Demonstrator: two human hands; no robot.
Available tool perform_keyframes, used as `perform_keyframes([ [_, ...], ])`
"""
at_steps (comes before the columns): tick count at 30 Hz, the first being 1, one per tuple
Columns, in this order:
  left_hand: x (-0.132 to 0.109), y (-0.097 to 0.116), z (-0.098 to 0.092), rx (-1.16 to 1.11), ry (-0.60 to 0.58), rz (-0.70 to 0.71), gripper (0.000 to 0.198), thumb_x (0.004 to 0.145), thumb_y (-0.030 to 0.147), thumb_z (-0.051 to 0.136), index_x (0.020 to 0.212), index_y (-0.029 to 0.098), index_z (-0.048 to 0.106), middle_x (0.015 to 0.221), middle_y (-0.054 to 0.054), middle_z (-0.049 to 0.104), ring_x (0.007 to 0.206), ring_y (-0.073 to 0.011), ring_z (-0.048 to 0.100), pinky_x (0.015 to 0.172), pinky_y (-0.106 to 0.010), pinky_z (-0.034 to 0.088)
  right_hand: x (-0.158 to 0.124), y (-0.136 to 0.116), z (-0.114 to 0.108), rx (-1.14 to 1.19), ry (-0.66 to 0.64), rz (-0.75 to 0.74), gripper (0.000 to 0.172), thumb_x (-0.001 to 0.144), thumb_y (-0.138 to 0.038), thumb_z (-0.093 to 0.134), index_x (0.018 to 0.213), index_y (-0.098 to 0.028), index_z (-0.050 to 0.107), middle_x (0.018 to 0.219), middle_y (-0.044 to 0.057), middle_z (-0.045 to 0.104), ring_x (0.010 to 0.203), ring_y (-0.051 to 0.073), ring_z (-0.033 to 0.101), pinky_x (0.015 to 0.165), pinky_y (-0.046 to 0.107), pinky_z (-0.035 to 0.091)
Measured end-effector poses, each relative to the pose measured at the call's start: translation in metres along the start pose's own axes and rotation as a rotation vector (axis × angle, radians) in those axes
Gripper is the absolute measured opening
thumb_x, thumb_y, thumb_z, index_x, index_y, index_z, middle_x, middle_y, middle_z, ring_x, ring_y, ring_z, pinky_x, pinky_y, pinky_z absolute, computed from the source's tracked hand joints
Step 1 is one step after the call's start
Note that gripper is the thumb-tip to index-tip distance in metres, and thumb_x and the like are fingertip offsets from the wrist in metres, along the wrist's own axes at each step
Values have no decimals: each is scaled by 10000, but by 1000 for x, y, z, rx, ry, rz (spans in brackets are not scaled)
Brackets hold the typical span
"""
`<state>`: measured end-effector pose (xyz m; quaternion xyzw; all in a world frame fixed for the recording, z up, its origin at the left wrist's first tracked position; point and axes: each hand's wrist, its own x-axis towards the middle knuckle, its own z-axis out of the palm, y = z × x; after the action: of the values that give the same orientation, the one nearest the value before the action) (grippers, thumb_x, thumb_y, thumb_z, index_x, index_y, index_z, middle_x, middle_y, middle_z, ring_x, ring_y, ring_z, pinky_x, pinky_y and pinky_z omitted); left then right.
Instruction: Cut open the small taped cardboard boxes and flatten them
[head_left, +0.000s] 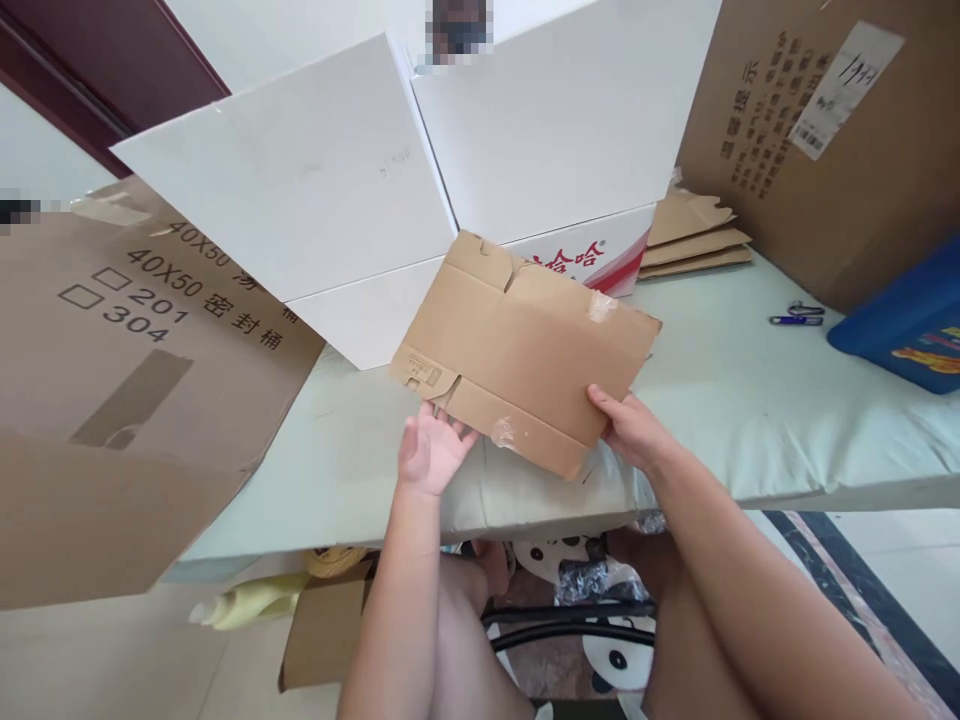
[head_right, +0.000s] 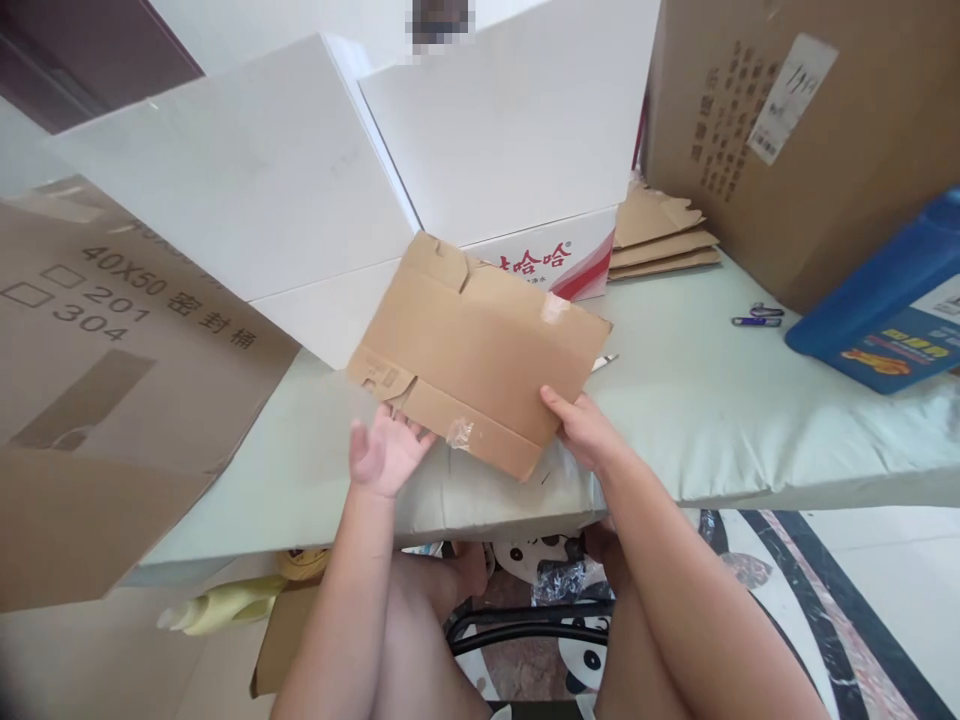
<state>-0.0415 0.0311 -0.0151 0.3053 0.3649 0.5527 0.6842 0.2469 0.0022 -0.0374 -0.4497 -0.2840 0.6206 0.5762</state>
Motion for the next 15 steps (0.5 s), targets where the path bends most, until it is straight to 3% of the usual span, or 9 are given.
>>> perform_keyframes([
  [2, 12, -4, 7, 36, 160, 20, 410, 710, 397, 871, 988, 279, 594, 1051, -3, 764, 954, -201, 739, 800, -331, 595, -6, 7, 2, -144, -30, 27, 482, 709, -579, 848, 1055, -259, 745, 1089, 57, 811, 1032, 254, 754, 942, 422, 638],
  [5, 19, -5, 6, 28, 262, 61, 327, 761, 172, 802, 953, 251, 550, 963, 36, 769, 894, -132, 743, 819, -254, 586, -21, 11, 8, -291, -104, 106, 346, 696, -496, 882, 865, -208, 792, 942, 85, 822, 823, 237, 761, 750, 377, 676],
  [7, 15, -1, 1, 17, 244, 68, 335, 773, 141, 782, 1000, 253, 563, 992, 37, 776, 906, -116, 745, 838, -229, 584, -37, 12, 13, -324, -133, 138, 299, 699, -457, 883, 823, -198, 799, 928, 88, 823, 787, 228, 763, 661, 335, 674],
  [10, 1, 4, -3, 49, 157, -20, 410, 748, 157, 824, 1071, 253, 593, 1001, 12, 783, 840, -142, 760, 788, -254, 600, -70, 15, 13, -283, -86, 149, 294, 736, -438, 862, 917, -215, 800, 993, 73, 823, 820, 232, 781, 641, 313, 681],
  [15, -17, 7, 5, 155, -43, -279, 389, 729, 238, 877, 1053, 180, 670, 1000, -101, 785, 721, -202, 769, 679, -293, 598, -147, 18, -31, -225, 236, 97, 348, 716, -450, 876, 937, -204, 769, 996, 99, 820, 718, 260, 780, 603, 335, 695],
])
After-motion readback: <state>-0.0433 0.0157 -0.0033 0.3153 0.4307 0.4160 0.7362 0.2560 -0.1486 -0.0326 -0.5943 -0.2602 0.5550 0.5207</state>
